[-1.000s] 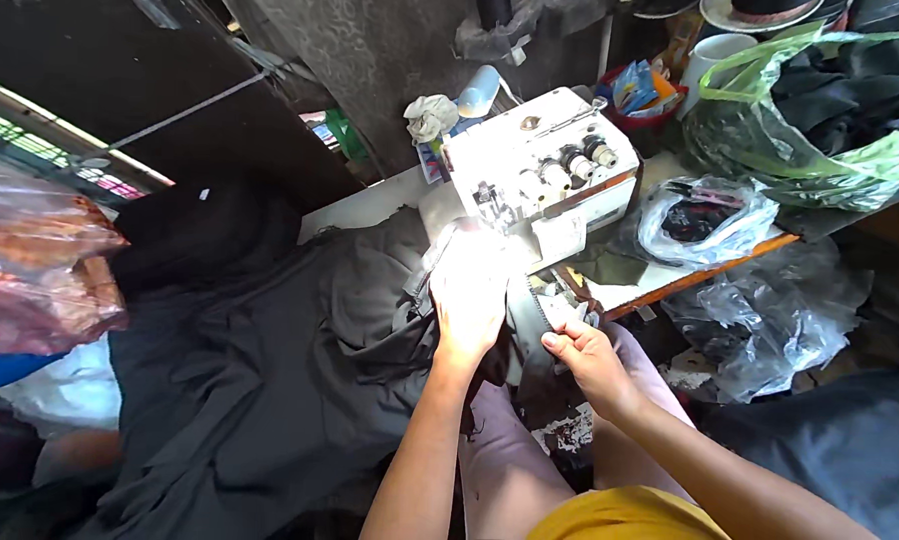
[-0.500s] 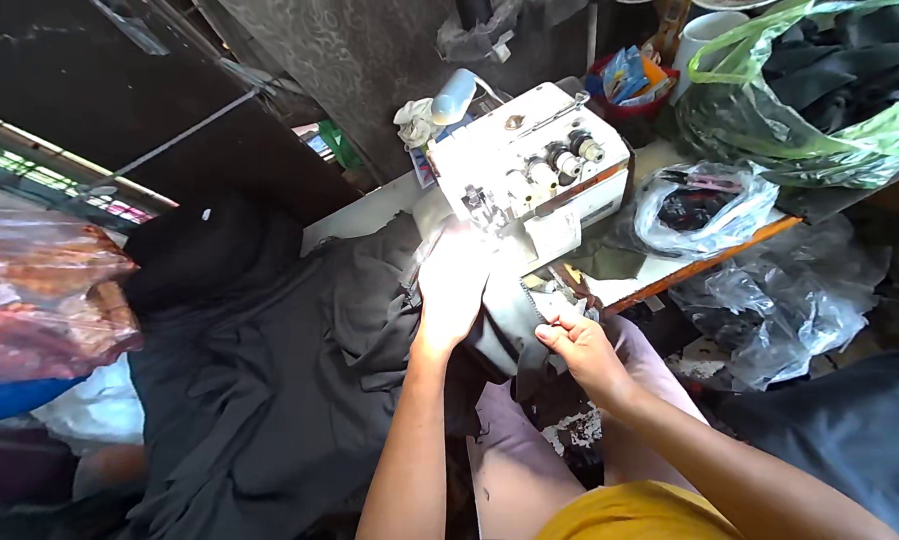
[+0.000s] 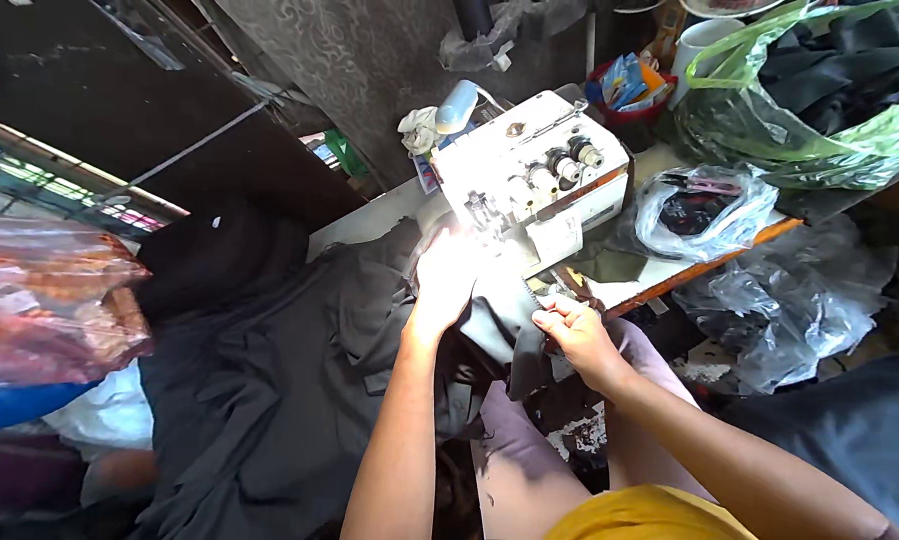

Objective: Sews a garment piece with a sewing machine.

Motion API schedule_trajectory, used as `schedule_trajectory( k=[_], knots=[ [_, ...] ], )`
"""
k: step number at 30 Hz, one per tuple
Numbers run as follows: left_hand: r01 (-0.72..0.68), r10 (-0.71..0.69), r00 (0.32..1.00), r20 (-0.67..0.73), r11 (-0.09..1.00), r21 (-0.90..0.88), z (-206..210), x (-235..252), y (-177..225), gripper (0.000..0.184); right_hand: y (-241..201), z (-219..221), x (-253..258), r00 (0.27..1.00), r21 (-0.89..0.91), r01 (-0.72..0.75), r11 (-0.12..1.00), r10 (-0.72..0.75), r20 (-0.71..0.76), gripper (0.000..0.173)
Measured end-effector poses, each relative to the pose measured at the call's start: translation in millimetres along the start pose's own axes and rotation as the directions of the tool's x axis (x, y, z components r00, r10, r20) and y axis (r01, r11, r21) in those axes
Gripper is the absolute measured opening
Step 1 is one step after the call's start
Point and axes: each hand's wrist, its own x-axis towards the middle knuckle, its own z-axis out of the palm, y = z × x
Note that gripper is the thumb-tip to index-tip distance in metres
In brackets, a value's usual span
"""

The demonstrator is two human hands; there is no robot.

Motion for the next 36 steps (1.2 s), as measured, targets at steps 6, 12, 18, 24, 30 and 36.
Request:
schedule_trajectory(
  k=[6,12,18,24,30,36],
  knots=[
    [0.085,-0.087,0.996,-0.026,0.993,-0.083,3,7,-8,0.037,-1,2,11,1.0,-0.02,0.018,1.0,-0.018,0.01,0.008],
    [0.081,-0.094,0.992,-0.08,0.985,-0.153,5,6,-10,0.039,-1,-1,13,1.0,-0.05,-0.003,0.999,0.004,0.02,0.011],
    [0.133,-0.273,0.853,-0.444,0.938,-0.321,0,-17,17,0.034,-16,-22,19,0.996,-0.137,0.046,0.989,-0.034,0.087,0.022],
    [0.159,-0.391,0.724,-0.568,0.896,-0.413,-24,-96,55,0.032,-73,-133,27,0.907,-0.687,0.243,0.685,-0.412,-0.09,0.022],
    [0.149,-0.44,0.682,-0.585,0.866,-0.477,-23,-136,88,0.023,-96,-200,60,0.91,-0.905,-0.115,0.409,-0.323,-0.261,0.015],
    [0.067,-0.304,0.741,-0.598,0.92,-0.385,-48,-133,95,0.022,-96,-228,69,0.909,-0.908,-0.294,0.299,-0.208,-0.362,0.018]
  ],
)
